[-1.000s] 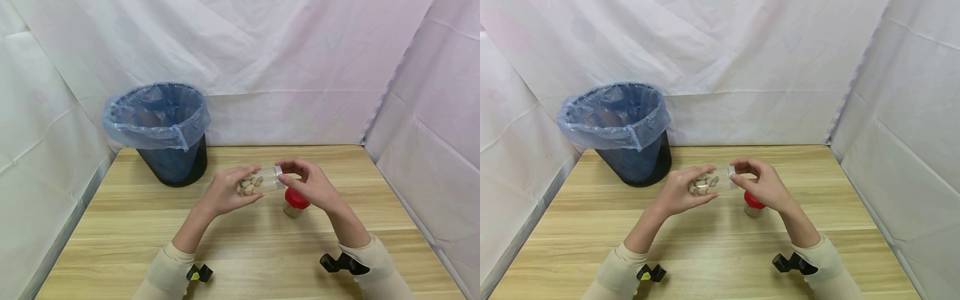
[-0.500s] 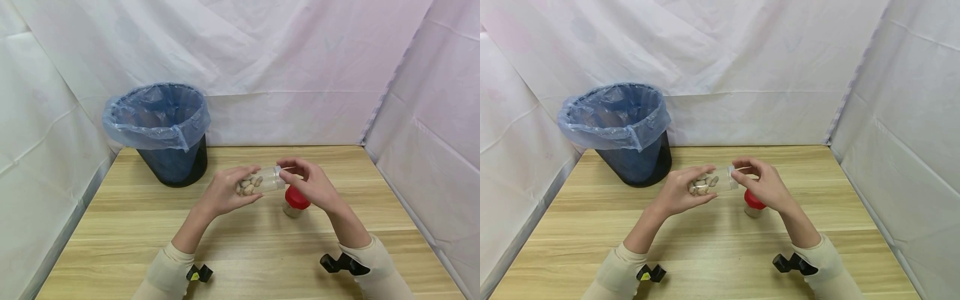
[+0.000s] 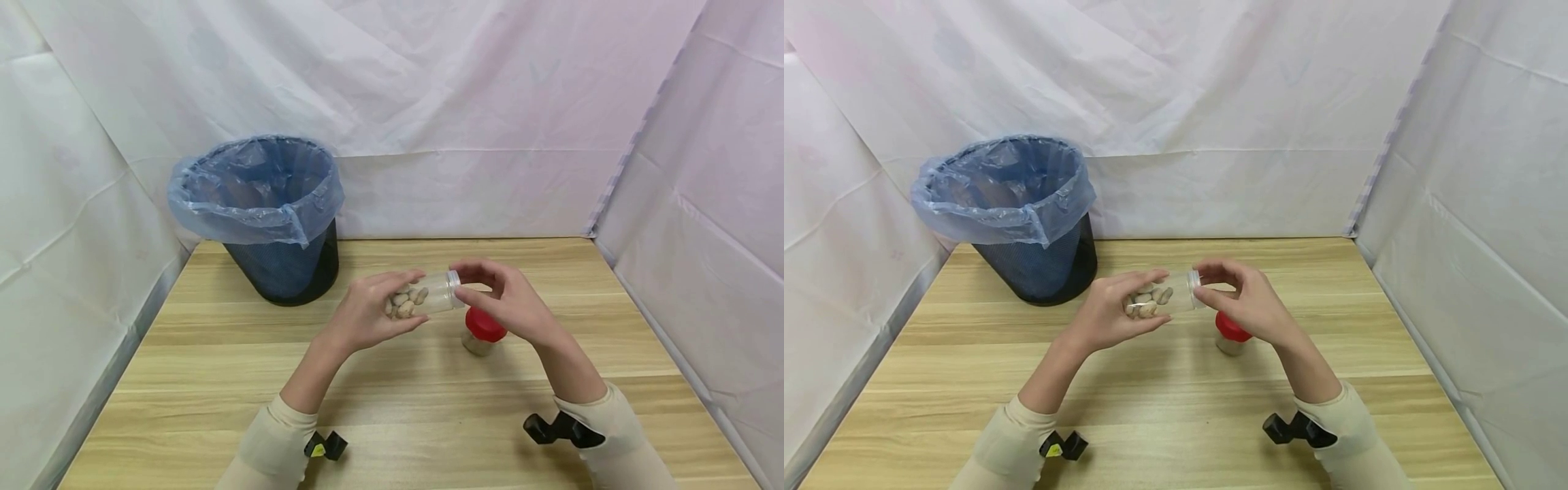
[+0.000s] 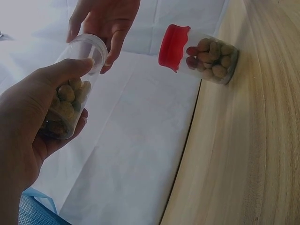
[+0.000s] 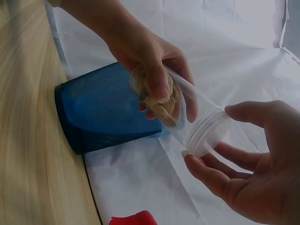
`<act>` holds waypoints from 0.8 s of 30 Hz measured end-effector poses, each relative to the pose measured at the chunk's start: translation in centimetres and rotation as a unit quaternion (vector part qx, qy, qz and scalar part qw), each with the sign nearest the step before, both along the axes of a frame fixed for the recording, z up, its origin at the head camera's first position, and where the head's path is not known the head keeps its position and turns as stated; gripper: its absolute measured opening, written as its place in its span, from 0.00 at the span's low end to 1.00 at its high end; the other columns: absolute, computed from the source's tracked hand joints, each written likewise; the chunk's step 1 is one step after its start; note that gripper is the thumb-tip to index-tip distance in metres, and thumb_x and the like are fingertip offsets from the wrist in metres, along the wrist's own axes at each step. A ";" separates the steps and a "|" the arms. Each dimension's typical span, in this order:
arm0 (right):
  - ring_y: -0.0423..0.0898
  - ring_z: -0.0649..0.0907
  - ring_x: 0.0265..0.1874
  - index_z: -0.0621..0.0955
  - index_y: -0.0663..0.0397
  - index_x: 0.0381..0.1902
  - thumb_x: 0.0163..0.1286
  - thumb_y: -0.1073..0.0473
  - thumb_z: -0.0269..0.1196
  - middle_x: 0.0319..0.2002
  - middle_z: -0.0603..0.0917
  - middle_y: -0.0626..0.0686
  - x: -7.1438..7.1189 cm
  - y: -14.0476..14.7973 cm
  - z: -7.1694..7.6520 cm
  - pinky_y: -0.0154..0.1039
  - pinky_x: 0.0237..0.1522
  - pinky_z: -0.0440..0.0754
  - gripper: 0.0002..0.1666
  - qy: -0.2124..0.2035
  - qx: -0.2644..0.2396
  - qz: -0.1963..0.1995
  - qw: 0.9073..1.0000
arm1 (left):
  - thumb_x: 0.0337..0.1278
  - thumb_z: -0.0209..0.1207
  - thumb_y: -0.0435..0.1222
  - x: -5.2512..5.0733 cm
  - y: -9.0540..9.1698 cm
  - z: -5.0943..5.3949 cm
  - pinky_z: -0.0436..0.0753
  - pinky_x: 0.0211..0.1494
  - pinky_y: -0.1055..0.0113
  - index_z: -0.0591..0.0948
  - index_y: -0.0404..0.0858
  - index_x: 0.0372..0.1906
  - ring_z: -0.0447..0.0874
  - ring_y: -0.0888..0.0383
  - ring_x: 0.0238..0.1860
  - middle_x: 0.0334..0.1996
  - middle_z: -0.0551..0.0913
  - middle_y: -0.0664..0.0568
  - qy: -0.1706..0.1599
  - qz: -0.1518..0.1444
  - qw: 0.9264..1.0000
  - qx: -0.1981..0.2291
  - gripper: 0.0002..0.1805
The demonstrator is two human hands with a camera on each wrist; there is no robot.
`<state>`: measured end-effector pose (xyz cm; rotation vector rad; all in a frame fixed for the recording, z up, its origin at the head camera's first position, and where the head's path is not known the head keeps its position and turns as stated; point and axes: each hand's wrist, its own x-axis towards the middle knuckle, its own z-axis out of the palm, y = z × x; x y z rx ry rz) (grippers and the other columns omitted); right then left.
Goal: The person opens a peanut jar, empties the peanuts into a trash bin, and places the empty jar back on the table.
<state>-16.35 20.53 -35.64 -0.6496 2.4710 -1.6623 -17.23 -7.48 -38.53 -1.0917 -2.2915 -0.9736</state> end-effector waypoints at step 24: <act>0.48 0.89 0.53 0.83 0.55 0.66 0.81 0.52 0.65 0.58 0.87 0.56 -0.1 -0.1 0.0 0.32 0.56 0.87 0.22 -0.024 0.025 -0.021 0.999 | 0.51 0.83 0.44 0.0 0.1 0.0 0.92 0.53 0.62 0.86 0.39 0.64 0.94 0.53 0.52 0.57 0.92 0.47 0.014 -0.010 1.000 -0.009 0.34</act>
